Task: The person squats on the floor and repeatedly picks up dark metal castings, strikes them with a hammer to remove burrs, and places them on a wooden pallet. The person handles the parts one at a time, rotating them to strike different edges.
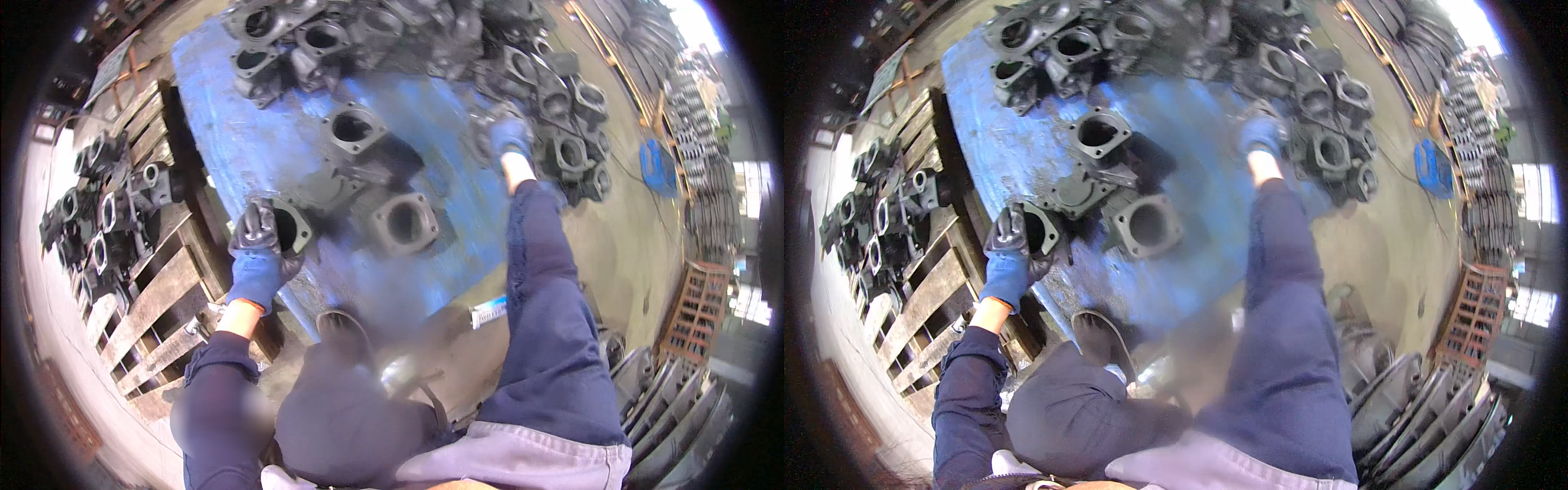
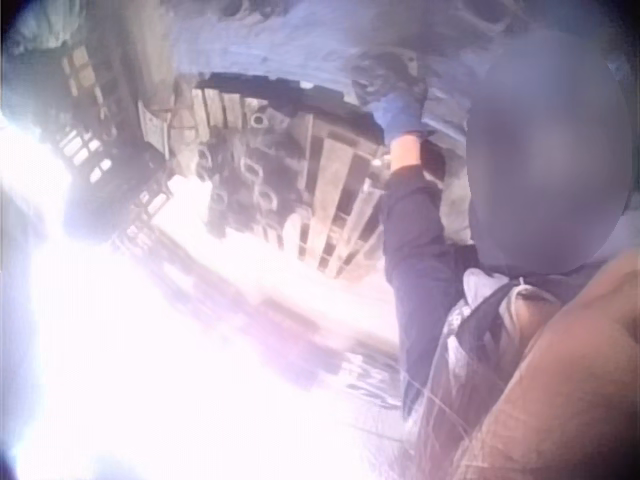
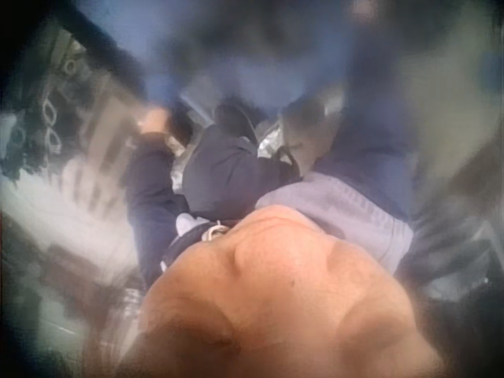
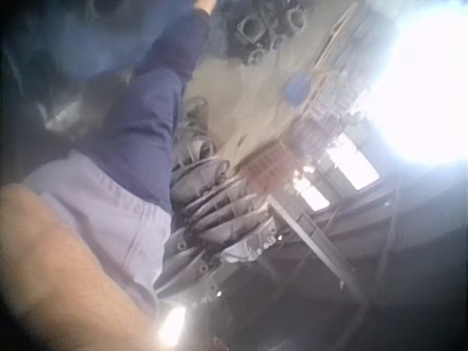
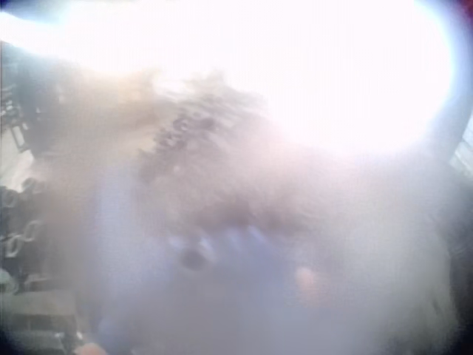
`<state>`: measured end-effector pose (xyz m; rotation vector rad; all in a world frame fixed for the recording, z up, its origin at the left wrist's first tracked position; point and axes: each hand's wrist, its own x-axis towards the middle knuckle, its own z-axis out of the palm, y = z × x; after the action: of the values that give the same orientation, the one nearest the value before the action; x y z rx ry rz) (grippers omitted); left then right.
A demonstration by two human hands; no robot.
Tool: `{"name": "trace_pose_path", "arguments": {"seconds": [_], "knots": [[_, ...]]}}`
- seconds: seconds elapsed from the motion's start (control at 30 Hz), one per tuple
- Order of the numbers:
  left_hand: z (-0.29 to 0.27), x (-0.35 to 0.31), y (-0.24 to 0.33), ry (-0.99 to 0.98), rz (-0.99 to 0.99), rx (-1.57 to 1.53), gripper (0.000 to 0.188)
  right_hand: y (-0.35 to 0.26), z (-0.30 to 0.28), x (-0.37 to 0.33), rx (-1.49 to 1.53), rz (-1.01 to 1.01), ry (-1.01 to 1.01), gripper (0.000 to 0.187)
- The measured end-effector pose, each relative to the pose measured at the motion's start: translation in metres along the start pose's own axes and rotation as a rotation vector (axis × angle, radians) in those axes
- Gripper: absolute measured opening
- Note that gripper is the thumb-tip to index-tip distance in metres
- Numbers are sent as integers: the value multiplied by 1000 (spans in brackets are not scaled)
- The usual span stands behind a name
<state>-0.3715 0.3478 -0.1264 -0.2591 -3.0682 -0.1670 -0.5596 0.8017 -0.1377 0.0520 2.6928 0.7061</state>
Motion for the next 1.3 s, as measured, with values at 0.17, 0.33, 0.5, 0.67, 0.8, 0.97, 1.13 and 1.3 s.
{"name": "trace_pose_path", "arguments": {"seconds": [0.17,0.33,0.5,0.67,0.8,0.97,1.13,1.3], "knots": [[-1,-1,-1,14,21,-29,100,-87,-55,-53,339,-133,42,41],[-7,-3,1,-27,-40,-121,99,-81,-75,-58,1587,-390,-77,35],[-3,-1,-2,-37,-42,-37,105,75,4,-41,376,573,325,57],[0,-2,-4,-11,-12,-104,107,140,107,-36,481,547,118,42],[0,-1,-5,-11,23,-63,100,128,106,-22,535,638,182,37],[4,-1,-9,-25,56,-6,98,88,100,-90,357,288,67,37],[6,-2,-10,17,59,-11,104,15,109,-182,474,238,59,42],[0,0,-7,-93,-15,-13,105,-84,51,-267,635,351,108,32]]}}
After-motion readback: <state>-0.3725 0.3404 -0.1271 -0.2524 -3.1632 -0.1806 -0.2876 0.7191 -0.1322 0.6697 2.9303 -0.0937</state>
